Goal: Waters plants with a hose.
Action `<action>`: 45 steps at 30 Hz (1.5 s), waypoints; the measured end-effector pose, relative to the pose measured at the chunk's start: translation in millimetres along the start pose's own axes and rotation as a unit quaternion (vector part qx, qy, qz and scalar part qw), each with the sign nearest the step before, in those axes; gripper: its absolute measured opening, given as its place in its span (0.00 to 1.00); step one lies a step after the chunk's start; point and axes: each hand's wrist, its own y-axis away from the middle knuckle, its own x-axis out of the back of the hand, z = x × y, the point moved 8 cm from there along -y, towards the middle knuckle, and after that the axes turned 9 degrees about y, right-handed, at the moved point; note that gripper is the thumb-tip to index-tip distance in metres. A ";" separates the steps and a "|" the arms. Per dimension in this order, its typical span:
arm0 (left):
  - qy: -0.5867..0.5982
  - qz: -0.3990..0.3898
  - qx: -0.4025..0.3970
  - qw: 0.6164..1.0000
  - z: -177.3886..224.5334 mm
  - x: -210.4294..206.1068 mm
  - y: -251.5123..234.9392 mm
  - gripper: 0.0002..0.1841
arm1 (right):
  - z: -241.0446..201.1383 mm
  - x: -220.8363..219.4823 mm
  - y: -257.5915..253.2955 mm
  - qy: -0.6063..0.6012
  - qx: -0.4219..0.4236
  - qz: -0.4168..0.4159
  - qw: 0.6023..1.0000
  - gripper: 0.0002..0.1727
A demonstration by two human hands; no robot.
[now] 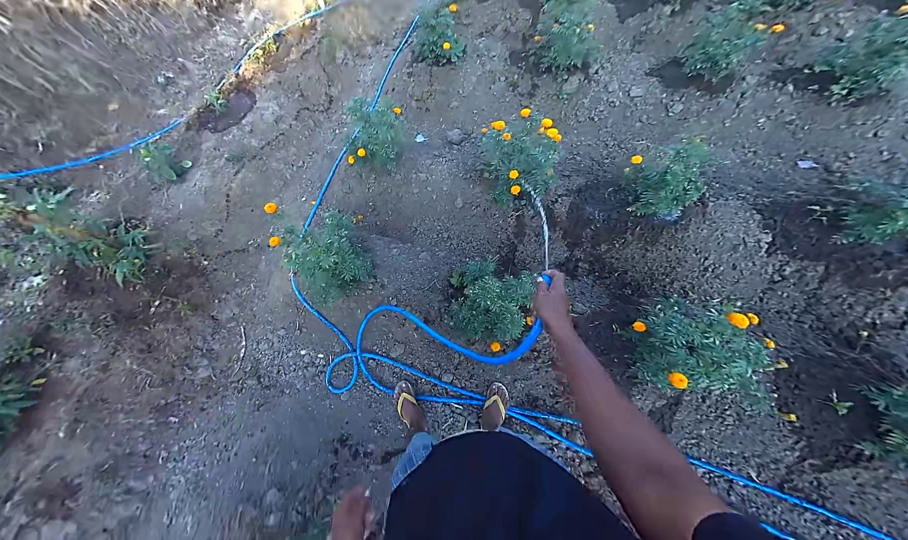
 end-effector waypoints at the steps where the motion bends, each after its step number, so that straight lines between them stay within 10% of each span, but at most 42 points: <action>1: -0.009 -0.021 -0.028 0.999 7.1 -7.6 -13.8 0.22 | -0.1 -3.4 3.0 -0.012 -0.003 -0.005 1.000 0.24; 6: -0.119 -0.176 -0.195 0.957 179.4 -102.9 -55.8 0.30 | -18.9 -11.5 24.5 -0.122 -0.045 -0.022 0.991 0.22; 13: -0.403 -0.382 -0.415 0.721 282.9 -237.1 -51.8 0.39 | -58.6 -12.2 77.0 -0.265 -0.081 0.007 0.961 0.10; 27: -0.419 -0.373 -0.333 0.758 273.1 -38.4 -44.5 0.37 | -79.3 -97.5 136.2 -0.121 -0.040 0.060 0.990 0.22; 45: -0.470 -0.326 -0.286 0.768 326.0 44.7 -56.4 0.38 | -120.8 -160.5 135.0 -0.111 -0.033 0.091 0.989 0.21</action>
